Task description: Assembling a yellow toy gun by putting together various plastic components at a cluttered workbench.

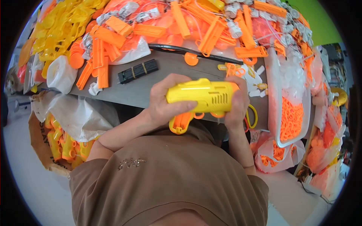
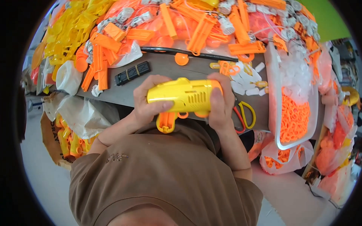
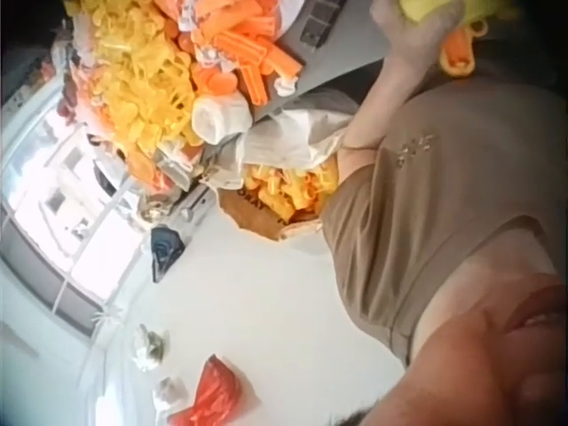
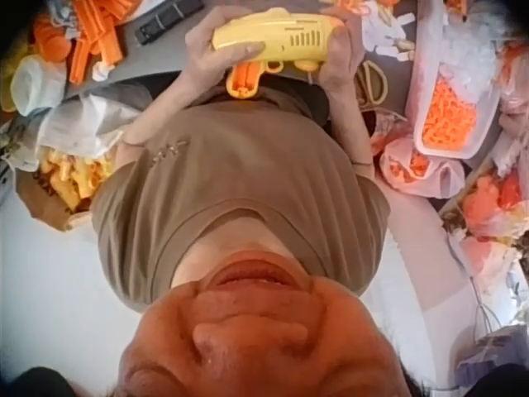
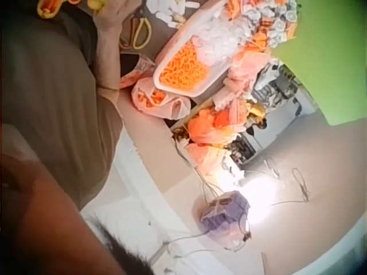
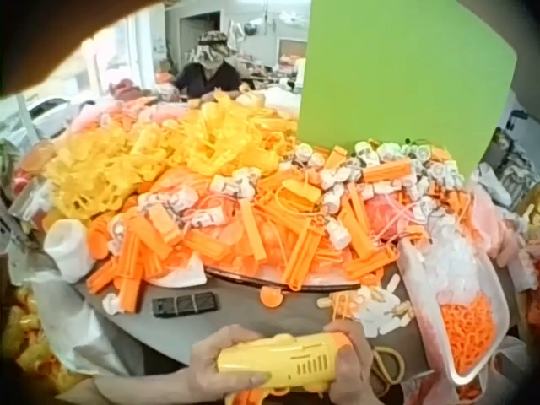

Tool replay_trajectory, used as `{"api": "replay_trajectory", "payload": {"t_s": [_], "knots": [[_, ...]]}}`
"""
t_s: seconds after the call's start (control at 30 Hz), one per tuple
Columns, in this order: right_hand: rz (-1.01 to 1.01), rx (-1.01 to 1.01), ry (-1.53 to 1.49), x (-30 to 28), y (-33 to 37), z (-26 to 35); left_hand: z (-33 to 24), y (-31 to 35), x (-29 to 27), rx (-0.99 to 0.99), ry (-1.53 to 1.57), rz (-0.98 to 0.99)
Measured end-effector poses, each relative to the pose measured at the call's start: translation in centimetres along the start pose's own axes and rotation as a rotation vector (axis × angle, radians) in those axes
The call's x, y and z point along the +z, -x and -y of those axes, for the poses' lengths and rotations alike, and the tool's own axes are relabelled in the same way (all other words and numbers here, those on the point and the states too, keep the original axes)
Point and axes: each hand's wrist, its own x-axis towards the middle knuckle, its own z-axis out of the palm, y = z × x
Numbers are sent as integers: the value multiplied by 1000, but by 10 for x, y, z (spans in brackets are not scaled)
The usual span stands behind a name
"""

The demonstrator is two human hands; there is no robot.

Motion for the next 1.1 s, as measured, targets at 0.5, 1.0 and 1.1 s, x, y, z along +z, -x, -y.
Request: {"api": "replay_trajectory", "payload": {"t_s": [0.5,1.0,1.1], "knots": [[-111,-38,-119,29,10,-7,-1,-11,-27,-60,-53,78],[112,207,-175,29,6,-16,29,-43,-161,165,-1526,-224],[120,212,-192,29,7,-15,35,-45,-159,288,-1666,-290]]}}
